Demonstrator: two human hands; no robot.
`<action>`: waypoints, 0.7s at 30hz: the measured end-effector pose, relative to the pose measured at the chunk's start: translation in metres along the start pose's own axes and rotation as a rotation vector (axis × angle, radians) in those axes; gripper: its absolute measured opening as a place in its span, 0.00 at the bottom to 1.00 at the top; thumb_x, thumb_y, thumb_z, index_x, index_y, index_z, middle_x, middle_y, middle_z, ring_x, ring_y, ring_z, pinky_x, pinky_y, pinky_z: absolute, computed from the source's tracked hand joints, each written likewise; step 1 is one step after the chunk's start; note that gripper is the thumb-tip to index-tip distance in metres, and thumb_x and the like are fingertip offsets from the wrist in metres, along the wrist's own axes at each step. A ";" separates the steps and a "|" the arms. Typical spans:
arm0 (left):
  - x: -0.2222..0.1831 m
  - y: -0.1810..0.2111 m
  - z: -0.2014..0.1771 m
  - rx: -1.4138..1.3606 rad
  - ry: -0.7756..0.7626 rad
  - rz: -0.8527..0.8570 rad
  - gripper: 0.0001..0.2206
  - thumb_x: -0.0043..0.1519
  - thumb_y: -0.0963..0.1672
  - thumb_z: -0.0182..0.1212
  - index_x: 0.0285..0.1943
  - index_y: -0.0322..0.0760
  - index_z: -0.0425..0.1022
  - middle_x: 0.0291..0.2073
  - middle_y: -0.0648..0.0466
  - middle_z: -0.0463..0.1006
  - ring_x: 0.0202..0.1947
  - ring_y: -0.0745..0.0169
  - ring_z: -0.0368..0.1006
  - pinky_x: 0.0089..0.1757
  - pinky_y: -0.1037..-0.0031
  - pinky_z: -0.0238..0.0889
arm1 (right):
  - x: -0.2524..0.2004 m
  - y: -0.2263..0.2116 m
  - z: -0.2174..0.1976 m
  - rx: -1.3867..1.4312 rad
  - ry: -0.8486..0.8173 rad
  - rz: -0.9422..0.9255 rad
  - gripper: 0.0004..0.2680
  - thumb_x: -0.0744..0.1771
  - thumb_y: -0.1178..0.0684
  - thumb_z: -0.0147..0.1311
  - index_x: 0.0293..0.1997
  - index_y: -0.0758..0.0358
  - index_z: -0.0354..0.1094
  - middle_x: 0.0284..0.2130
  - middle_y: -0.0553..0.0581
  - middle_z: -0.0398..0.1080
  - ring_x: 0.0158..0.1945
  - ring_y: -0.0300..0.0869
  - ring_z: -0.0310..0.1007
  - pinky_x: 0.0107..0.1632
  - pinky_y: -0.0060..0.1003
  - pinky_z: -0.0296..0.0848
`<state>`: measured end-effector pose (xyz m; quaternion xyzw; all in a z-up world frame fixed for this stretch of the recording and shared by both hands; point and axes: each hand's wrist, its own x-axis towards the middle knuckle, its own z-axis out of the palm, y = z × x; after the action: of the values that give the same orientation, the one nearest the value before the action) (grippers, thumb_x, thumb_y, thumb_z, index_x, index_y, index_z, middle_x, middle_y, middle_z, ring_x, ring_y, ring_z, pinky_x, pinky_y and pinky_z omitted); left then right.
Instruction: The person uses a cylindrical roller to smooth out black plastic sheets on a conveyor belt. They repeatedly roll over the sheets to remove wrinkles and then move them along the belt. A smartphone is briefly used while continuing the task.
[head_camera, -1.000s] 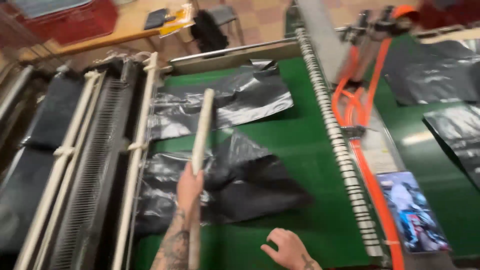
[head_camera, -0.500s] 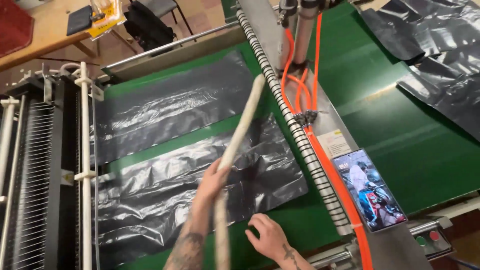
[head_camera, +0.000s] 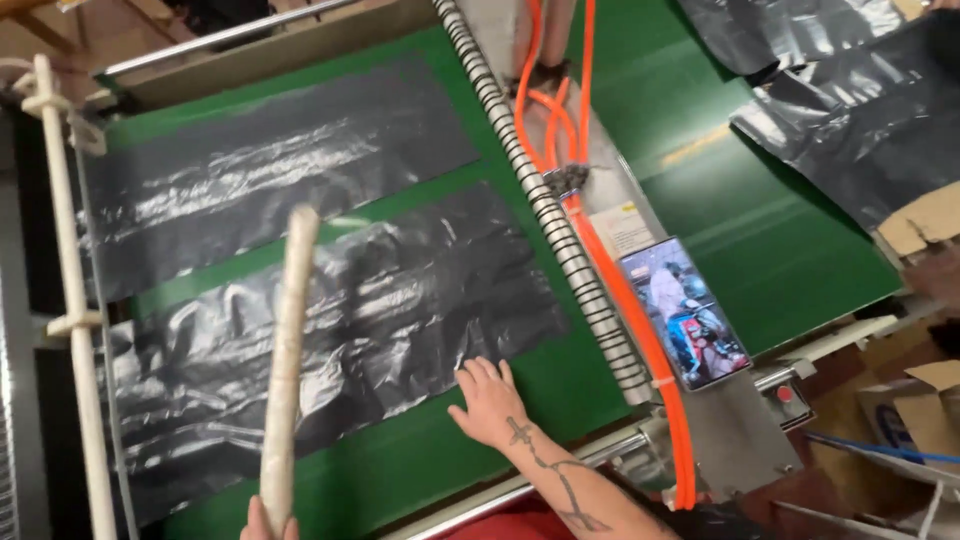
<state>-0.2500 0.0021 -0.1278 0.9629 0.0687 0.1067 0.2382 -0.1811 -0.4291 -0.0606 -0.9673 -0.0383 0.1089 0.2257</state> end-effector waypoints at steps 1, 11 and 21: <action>-0.010 0.013 -0.014 0.009 0.106 0.051 0.33 0.60 0.44 0.65 0.78 0.33 0.65 0.44 0.36 0.72 0.38 0.36 0.70 0.45 0.57 0.66 | 0.001 -0.002 0.002 -0.029 0.002 -0.001 0.22 0.67 0.41 0.56 0.65 0.63 0.61 0.65 0.63 0.59 0.71 0.58 0.52 0.68 0.67 0.47; 0.026 0.084 -0.082 -0.048 -0.019 -0.264 0.30 0.64 0.48 0.52 0.75 0.33 0.57 0.60 0.37 0.73 0.54 0.32 0.71 0.49 0.49 0.64 | 0.004 0.003 0.010 -0.149 -0.118 0.039 0.20 0.67 0.39 0.51 0.65 0.53 0.62 0.71 0.51 0.54 0.76 0.45 0.47 0.72 0.65 0.47; 0.070 0.081 -0.113 -0.113 0.219 -0.261 0.29 0.61 0.46 0.63 0.73 0.33 0.66 0.57 0.31 0.75 0.56 0.29 0.72 0.54 0.49 0.65 | -0.005 -0.009 0.001 -0.200 -0.168 0.105 0.19 0.67 0.38 0.52 0.65 0.48 0.64 0.74 0.50 0.53 0.78 0.43 0.49 0.73 0.64 0.48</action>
<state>-0.2023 -0.0056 0.0203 0.9135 0.2126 0.1830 0.2946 -0.1859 -0.4214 -0.0566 -0.9731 -0.0171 0.1969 0.1181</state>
